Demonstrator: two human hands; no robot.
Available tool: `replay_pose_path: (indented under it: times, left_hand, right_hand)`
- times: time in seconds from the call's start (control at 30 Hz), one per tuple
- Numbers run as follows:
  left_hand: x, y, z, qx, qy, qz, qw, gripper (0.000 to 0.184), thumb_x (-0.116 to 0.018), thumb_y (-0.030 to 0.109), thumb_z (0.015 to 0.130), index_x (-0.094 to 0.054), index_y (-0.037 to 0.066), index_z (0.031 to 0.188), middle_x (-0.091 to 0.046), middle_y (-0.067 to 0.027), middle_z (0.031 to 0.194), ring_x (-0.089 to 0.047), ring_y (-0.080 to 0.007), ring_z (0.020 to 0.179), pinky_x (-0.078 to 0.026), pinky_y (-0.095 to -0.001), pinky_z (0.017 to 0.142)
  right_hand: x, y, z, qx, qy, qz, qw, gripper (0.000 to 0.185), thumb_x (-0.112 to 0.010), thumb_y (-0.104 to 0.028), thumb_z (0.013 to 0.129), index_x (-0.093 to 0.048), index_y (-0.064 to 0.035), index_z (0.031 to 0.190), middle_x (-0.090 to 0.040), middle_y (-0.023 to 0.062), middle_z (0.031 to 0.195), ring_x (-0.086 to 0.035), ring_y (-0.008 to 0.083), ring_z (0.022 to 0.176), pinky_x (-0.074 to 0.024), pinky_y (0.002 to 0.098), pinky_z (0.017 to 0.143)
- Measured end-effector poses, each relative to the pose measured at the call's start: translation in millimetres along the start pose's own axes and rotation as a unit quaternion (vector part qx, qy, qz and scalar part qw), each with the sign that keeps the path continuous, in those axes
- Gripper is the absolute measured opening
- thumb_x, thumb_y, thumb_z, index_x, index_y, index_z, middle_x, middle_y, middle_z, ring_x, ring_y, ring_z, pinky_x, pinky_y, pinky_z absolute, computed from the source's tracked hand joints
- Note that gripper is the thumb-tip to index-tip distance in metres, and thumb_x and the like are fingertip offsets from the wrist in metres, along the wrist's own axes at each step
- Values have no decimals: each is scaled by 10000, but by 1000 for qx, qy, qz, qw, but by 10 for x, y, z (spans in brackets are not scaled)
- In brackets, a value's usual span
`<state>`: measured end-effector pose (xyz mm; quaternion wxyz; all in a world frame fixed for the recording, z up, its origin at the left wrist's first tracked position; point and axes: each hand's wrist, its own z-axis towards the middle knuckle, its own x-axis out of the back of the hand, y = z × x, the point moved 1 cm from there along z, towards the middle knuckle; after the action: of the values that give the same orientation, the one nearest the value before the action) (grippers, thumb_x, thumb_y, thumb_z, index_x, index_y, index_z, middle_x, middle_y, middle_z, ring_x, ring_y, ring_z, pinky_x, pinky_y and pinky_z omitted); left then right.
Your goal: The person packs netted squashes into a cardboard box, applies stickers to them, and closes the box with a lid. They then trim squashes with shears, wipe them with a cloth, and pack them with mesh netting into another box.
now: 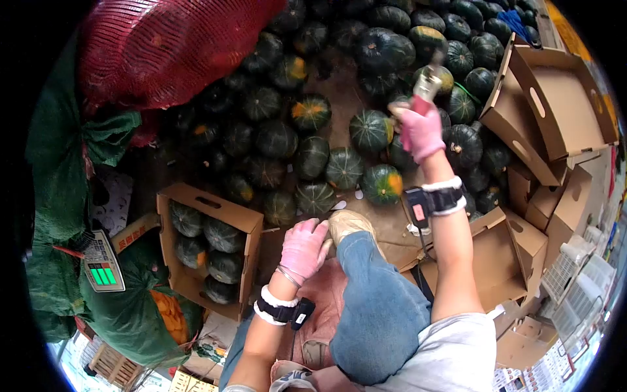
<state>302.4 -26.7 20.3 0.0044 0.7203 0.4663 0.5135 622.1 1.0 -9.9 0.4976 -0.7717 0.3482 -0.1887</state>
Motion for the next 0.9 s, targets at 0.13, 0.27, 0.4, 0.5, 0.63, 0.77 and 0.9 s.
replay_pose_path:
  times: [0.13, 0.27, 0.4, 0.5, 0.63, 0.77, 0.9]
  left_hand:
    - [-4, 18, -47, 12, -20, -8, 1000, 431, -615, 281, 788, -529, 108, 1173, -534, -112, 1124, -507, -307, 1044, -419, -439, 854]
    - [-149, 10, -159, 22, -6, -13, 1000, 380, -623, 275, 771, -548, 141, 1119, -547, -98, 1072, -530, -292, 1015, -433, -437, 821]
    - [-227, 41, -183, 24, -35, -15, 999, 347, -609, 273, 785, -556, 144, 1103, -558, -95, 1029, -546, -288, 974, -440, -436, 793]
    - [-286, 43, -192, 14, -16, -41, 999, 328, -604, 268, 791, -560, 145, 1092, -564, -86, 996, -550, -283, 953, -441, -433, 779]
    - [-384, 43, -177, 25, -69, -43, 996, 378, -575, 304, 821, -532, 140, 1159, -557, -99, 1054, -534, -302, 990, -434, -435, 813]
    - [-416, 70, -173, 20, -94, -47, 994, 379, -576, 312, 819, -534, 147, 1157, -557, -98, 1054, -532, -304, 993, -432, -438, 814]
    - [-318, 59, -155, 18, -91, -50, 994, 403, -583, 317, 813, -528, 141, 1171, -556, -103, 1058, -531, -304, 999, -431, -443, 819]
  right_hand:
    - [-487, -194, 630, 235, 70, -220, 944, 422, -704, -121, 723, -498, -16, 1076, -636, 79, 939, -595, 144, 765, -497, 278, 694]
    - [-728, -741, 1311, 250, 173, -412, 859, 526, -728, -276, 691, -489, -24, 1085, -624, 172, 985, -601, 322, 940, -455, 374, 837]
    - [-495, -740, 1624, 148, -11, -502, 852, 412, -684, -244, 721, -513, -31, 1030, -607, 119, 859, -600, 261, 794, -482, 357, 742]
    - [-88, -601, 1813, -69, -58, -167, 982, 251, -634, -193, 765, -542, -22, 924, -599, 97, 791, -587, 210, 619, -455, 324, 540]
    - [-132, -633, 1564, -54, 1, 27, 998, 169, -571, -84, 813, -535, 50, 910, -606, 146, 790, -603, 242, 608, -485, 312, 510]
    - [-361, -375, 1762, -141, -116, -54, 982, 265, -626, -215, 771, -552, 36, 726, -583, 151, 619, -549, 238, 481, -420, 338, 446]
    - [-920, -384, 1432, -151, -7, -294, 944, 310, -657, -295, 734, -521, -18, 698, -430, 72, 466, -400, 199, 347, -354, 369, 387]
